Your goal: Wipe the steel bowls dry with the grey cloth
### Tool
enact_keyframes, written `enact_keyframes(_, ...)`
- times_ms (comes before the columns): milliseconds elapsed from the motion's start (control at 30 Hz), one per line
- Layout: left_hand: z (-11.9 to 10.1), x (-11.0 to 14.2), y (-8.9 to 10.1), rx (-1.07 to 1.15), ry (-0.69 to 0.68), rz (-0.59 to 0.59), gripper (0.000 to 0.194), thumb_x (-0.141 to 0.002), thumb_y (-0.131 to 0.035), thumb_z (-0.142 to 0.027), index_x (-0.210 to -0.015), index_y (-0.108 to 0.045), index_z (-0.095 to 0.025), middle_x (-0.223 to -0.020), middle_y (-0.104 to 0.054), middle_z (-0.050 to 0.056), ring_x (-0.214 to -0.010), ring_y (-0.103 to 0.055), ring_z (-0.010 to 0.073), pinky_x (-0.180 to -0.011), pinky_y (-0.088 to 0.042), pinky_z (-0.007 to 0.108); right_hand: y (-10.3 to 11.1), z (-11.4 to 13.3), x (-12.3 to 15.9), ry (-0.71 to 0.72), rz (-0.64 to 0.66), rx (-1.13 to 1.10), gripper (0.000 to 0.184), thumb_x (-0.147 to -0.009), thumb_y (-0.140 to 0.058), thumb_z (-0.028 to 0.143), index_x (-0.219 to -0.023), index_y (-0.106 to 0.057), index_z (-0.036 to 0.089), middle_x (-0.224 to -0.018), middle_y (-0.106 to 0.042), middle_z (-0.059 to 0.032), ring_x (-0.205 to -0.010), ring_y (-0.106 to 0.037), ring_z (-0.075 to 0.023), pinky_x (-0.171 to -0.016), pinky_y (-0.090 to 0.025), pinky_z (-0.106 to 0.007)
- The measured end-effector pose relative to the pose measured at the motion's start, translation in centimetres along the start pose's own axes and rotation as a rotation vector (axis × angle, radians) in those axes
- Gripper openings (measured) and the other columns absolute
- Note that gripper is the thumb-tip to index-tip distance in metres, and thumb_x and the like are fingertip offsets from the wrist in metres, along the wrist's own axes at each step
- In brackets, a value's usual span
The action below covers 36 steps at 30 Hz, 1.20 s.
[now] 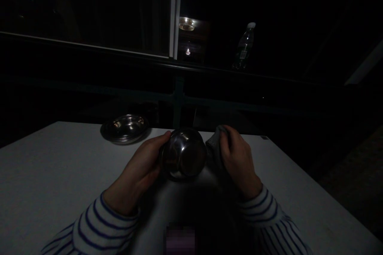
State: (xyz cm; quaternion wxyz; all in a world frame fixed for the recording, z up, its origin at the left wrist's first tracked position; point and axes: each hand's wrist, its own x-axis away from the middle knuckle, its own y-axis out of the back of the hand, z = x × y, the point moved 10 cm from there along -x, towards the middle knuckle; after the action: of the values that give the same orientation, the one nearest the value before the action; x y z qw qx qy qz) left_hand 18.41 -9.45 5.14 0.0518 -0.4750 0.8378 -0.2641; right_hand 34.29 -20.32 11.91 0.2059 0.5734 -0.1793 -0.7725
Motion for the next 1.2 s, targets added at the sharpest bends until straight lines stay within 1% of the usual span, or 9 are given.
enact_keyframes(167,0.4,0.1,-0.4,-0.052,0.007,0.036,0.013,-0.075,-0.054,-0.017,-0.069,-0.064,-0.011,-0.062,-0.065,0.004,-0.054,-0.060,0.0120,-0.050,-0.048,0.020,2.7,0.4,-0.4,0.053,-0.136,0.379,0.028,-0.085,-0.041,0.028,-0.104,-0.053,0.011,-0.086,-0.059,-0.0122,-0.080,-0.055,-0.0221,-0.068,-0.044,-0.034)
enact_keyframes(233,0.7,0.1,-0.7,-0.071,0.014,0.054,0.014,-0.075,-0.054,-0.019,-0.072,-0.064,-0.011,-0.063,-0.065,0.005,-0.058,-0.061,0.0136,-0.053,-0.048,0.021,2.9,1.4,-0.2,0.067,-0.153,0.312,0.023,-0.084,-0.043,0.027,-0.099,-0.053,0.011,-0.085,-0.058,-0.0112,-0.079,-0.055,-0.0208,-0.067,-0.044,-0.032)
enact_keyframes(333,0.8,0.3,-0.8,-0.059,0.013,0.051,0.014,-0.076,-0.054,-0.021,-0.074,-0.064,-0.011,-0.067,-0.066,0.005,-0.060,-0.061,0.0147,-0.055,-0.048,0.023,2.1,3.8,0.4,0.106,-0.104,0.045,0.016,-0.083,-0.045,0.024,-0.094,-0.052,0.015,-0.084,-0.059,-0.0075,-0.077,-0.055,-0.0163,-0.066,-0.046,-0.027)
enact_keyframes(500,0.3,0.7,0.0,0.065,-0.026,-0.071,0.014,-0.076,-0.054,-0.022,-0.069,-0.062,-0.013,-0.063,-0.066,0.003,-0.054,-0.060,0.0136,-0.053,-0.047,0.023,0.4,7.5,1.2,0.331,0.073,-0.146,0.020,-0.083,-0.045,0.020,-0.102,-0.052,0.017,-0.100,-0.060,-0.0063,-0.091,-0.054,-0.0166,-0.078,-0.045,-0.032)
enact_keyframes(600,0.5,1.0,-0.2,0.089,-0.012,-0.091,0.015,-0.078,-0.051,-0.021,-0.072,-0.062,-0.013,-0.063,-0.066,0.004,-0.054,-0.060,0.0145,-0.054,-0.048,0.025,-0.2,7.1,1.1,0.366,0.137,-0.165,0.025,-0.083,-0.045,0.021,-0.106,-0.053,0.015,-0.114,-0.054,-0.0089,-0.106,-0.047,-0.0194,-0.088,-0.041,-0.038)
enact_keyframes(700,0.6,1.2,-0.1,0.073,-0.008,-0.123,0.015,-0.078,-0.050,-0.021,-0.074,-0.062,-0.012,-0.064,-0.067,0.005,-0.055,-0.061,0.0154,-0.053,-0.048,0.025,-0.8,7.1,1.3,0.398,0.186,-0.184,0.027,-0.085,-0.042,0.020,-0.109,-0.053,0.013,-0.122,-0.049,-0.0111,-0.114,-0.041,-0.0193,-0.093,-0.040,-0.038)
enact_keyframes(933,0.6,1.2,0.0,0.057,-0.051,-0.127,0.016,-0.077,-0.050,-0.020,-0.068,-0.061,-0.012,-0.057,-0.064,0.004,-0.047,-0.058,0.0143,-0.047,-0.046,0.025,-0.5,9.3,2.2,0.510,0.056,-0.064,0.019,-0.081,-0.049,0.028,-0.094,-0.063,0.022,-0.109,-0.060,-0.0054,-0.099,-0.051,-0.0213,-0.079,-0.047,-0.036)
enact_keyframes(1067,0.5,1.5,-0.6,0.035,-0.072,-0.096,0.015,-0.075,-0.053,-0.021,-0.068,-0.061,-0.011,-0.056,-0.064,0.003,-0.046,-0.056,0.0117,-0.045,-0.043,0.020,-0.6,8.0,1.4,0.416,0.092,-0.141,0.025,-0.085,-0.043,0.021,-0.102,-0.059,0.016,-0.108,-0.059,-0.0073,-0.098,-0.052,-0.0167,-0.082,-0.046,-0.031)
enact_keyframes(1200,1.2,1.5,-0.5,0.033,-0.040,-0.102,0.013,-0.074,-0.054,-0.021,-0.070,-0.062,-0.012,-0.053,-0.063,0.002,-0.044,-0.055,0.0116,-0.043,-0.042,0.020,-0.7,9.2,2.3,0.497,0.103,-0.115,0.021,-0.084,-0.045,0.025,-0.097,-0.062,0.021,-0.105,-0.060,-0.0040,-0.098,-0.051,-0.0179,-0.081,-0.045,-0.032)
